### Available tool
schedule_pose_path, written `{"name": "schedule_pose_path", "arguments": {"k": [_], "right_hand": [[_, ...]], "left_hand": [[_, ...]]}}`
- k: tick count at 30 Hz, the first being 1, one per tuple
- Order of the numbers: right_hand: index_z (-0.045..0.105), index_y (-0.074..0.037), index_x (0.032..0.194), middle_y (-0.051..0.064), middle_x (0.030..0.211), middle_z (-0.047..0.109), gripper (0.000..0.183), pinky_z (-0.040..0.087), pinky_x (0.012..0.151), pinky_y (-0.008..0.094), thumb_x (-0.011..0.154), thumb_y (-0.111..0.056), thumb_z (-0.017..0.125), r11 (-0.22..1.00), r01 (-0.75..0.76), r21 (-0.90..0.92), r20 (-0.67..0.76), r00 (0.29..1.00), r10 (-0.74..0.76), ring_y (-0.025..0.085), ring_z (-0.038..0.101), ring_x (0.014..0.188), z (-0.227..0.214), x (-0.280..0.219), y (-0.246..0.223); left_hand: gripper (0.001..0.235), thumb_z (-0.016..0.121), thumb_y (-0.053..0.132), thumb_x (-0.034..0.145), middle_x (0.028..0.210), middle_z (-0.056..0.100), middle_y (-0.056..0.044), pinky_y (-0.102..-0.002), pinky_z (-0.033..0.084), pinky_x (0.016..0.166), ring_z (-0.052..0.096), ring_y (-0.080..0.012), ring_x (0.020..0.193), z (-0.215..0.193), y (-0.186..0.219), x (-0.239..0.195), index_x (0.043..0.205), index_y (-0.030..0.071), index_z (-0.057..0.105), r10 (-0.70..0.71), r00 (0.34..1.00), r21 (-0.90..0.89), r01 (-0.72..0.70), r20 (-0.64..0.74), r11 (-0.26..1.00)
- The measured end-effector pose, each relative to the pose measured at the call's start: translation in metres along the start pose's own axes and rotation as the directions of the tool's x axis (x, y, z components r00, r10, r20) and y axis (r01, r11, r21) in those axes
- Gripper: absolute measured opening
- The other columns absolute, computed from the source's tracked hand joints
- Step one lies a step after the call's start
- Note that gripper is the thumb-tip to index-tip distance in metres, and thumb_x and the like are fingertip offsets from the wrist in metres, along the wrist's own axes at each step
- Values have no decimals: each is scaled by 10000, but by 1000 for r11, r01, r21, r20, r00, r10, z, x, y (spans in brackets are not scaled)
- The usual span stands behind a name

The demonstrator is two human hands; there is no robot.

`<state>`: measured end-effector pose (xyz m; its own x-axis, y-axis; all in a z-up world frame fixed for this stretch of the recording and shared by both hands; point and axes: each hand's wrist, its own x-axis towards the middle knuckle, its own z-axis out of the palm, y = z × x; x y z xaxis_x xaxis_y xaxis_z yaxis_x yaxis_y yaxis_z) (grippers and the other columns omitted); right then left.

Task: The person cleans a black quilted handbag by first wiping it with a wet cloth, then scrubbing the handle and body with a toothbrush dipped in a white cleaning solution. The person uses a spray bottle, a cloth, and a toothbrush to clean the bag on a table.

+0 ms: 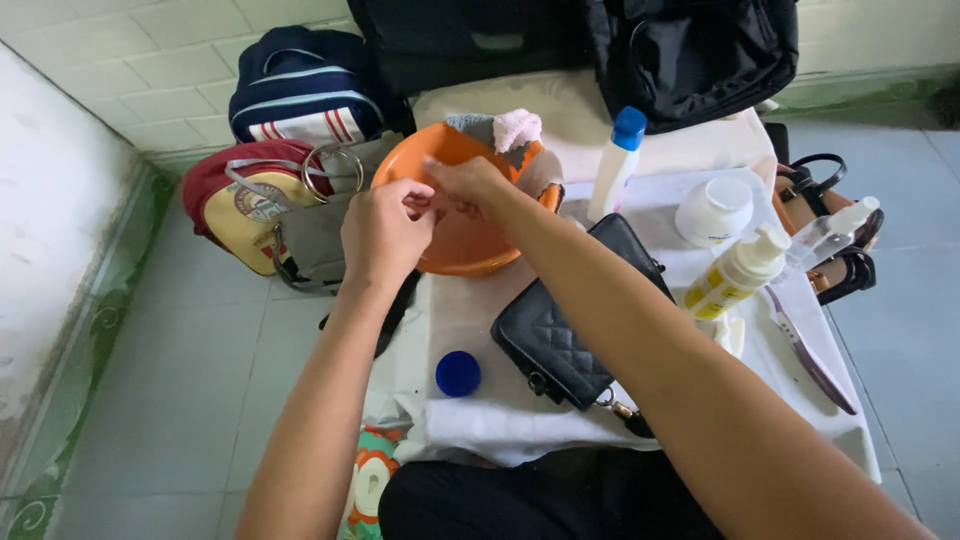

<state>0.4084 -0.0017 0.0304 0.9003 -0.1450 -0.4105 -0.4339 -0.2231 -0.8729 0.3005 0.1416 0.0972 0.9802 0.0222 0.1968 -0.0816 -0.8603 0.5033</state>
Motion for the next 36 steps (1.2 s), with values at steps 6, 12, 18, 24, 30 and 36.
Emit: {"name": "schedule_pose_path", "arguments": {"k": [6, 12, 18, 24, 30, 36], "right_hand": [[491, -186, 609, -66, 560, 341, 292, 357, 328, 344, 806, -330, 651, -452, 106, -886, 460, 68, -885, 165, 484, 426, 9, 43, 77], [602, -130, 676, -88, 664, 478, 276, 508, 433, 290, 926, -206, 515, -43, 313, -949, 207, 510, -835, 214, 640, 583, 19, 40, 64], [765, -106, 802, 97, 796, 730, 254, 602, 604, 506, 860, -284, 593, 761, 135, -635, -147, 946, -290, 351, 762, 849, 29, 1, 2], [751, -76, 804, 143, 755, 731, 358, 621, 614, 497, 888, -398, 619, 717, 242, -654, -45, 933, -356, 366, 770, 825, 31, 62, 28], [690, 22, 903, 86, 593, 511, 771, 532, 356, 393, 933, -708, 444, 994, 13, 106, 274, 961, -41, 281, 626, 379, -6, -2, -3], [680, -3, 799, 142, 652, 651, 673, 587, 431, 410, 945, -634, 496, 992, 55, 111, 219, 972, -78, 257, 733, 587, -24, -38, -22]], "left_hand": [[184, 782, 239, 855, 924, 798, 28, -336, 598, 745, 768, -183, 849, -18, 9, -14, 1037, 217, 795, 30, 999, -104, -28, 22, 994], [199, 800, 258, 837, 962, 799, 34, -373, 602, 732, 769, -199, 866, -16, 4, -12, 1031, 218, 785, 70, 997, -87, -67, 31, 994], [201, 769, 262, 873, 979, 800, -14, -427, 600, 764, 759, -278, 905, -14, 6, -15, 1067, 209, 785, 53, 997, -33, -51, 47, 998], [204, 757, 231, 886, 1009, 799, -20, -432, 601, 806, 759, -295, 935, -16, 17, -16, 1084, 194, 790, 71, 997, -4, -71, 24, 997], [194, 693, 104, 884, 1015, 778, -121, -509, 590, 830, 734, -395, 971, -7, 26, -13, 1058, 111, 779, 148, 989, -93, -149, -14, 984], [249, 547, -42, 875, 1038, 740, -186, -509, 596, 862, 696, -455, 1028, 18, 35, 1, 1017, 7, 746, 259, 966, -52, -259, -12, 964]]}}
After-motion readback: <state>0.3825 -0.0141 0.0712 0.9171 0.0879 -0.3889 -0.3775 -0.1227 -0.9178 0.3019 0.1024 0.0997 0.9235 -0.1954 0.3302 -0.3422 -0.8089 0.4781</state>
